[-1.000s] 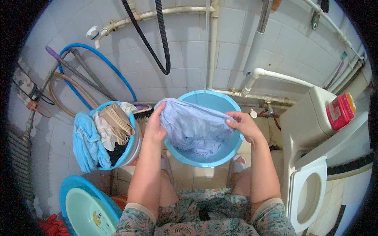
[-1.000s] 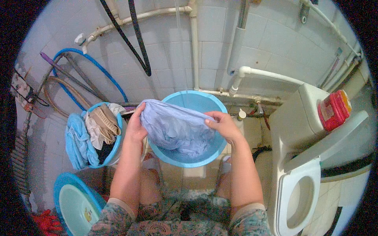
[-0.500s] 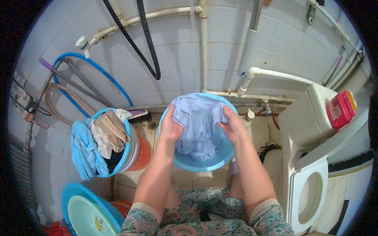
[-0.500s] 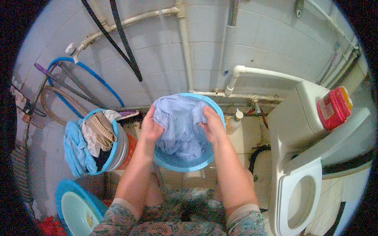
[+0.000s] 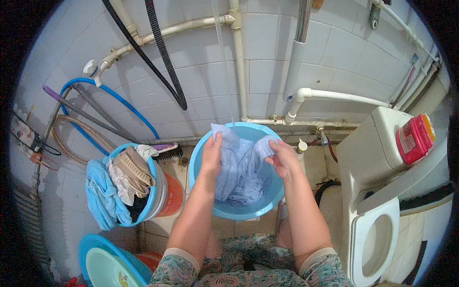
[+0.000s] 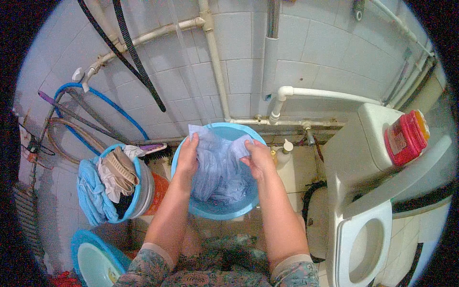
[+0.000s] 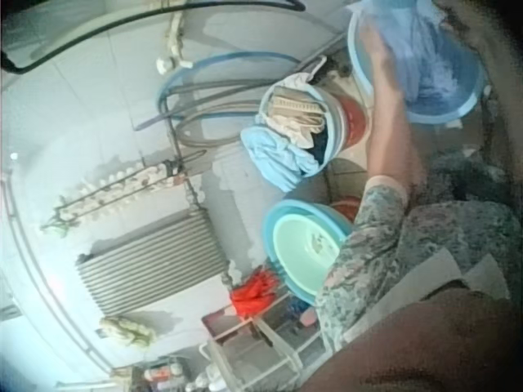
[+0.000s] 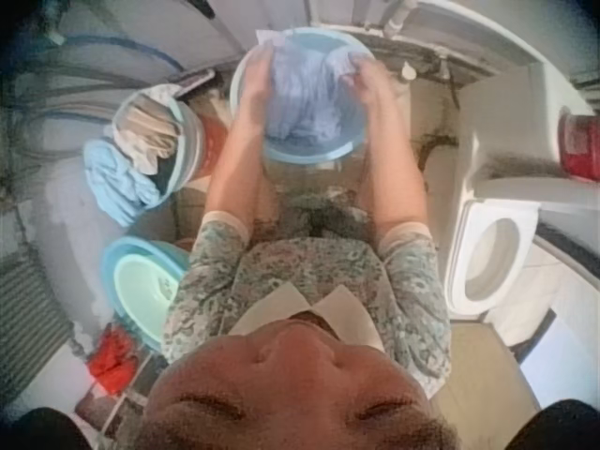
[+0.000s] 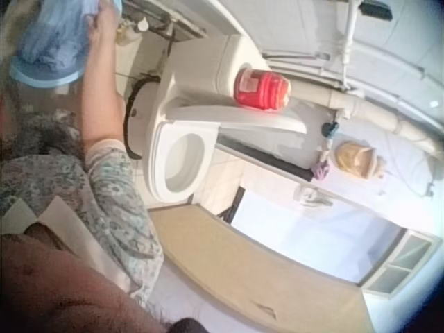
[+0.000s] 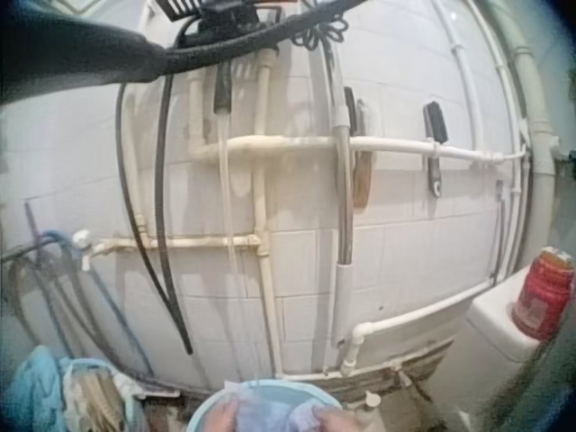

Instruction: The person sits on the bathroom floor and hand-washes several pieces of clothing in a blue basin filled with water. They scrub and rinse a light blue towel, a beige striped cloth, and a white cloth, applying detergent to the white item before wringing out each piece and placing it into a nearby bucket.

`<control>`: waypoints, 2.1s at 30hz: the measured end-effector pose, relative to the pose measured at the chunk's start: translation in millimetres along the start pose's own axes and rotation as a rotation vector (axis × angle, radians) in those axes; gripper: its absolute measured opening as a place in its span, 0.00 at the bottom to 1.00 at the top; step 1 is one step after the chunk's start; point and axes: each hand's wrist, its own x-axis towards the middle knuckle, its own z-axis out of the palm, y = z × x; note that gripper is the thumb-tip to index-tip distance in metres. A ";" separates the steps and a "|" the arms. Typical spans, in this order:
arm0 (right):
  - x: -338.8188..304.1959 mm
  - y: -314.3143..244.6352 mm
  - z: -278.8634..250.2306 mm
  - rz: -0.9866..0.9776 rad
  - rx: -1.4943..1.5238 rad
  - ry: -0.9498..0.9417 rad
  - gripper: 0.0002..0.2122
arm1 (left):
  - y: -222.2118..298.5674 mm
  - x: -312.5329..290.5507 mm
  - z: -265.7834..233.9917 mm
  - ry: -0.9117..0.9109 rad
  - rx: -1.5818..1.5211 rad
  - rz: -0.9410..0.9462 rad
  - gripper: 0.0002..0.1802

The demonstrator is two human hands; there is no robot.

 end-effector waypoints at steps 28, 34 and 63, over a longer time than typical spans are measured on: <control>11.8 31.3 21.2 -0.120 -0.259 0.041 0.25 | 28.4 -29.0 14.2 -0.166 -0.523 -0.068 0.16; 9.3 41.9 37.5 0.025 -0.260 -0.075 0.26 | 44.1 -39.8 5.6 -0.354 -0.771 -0.155 0.17; -15.7 -5.2 -4.5 -0.385 -0.301 -0.020 0.07 | 38.7 -73.4 36.9 0.165 -0.301 -0.164 0.17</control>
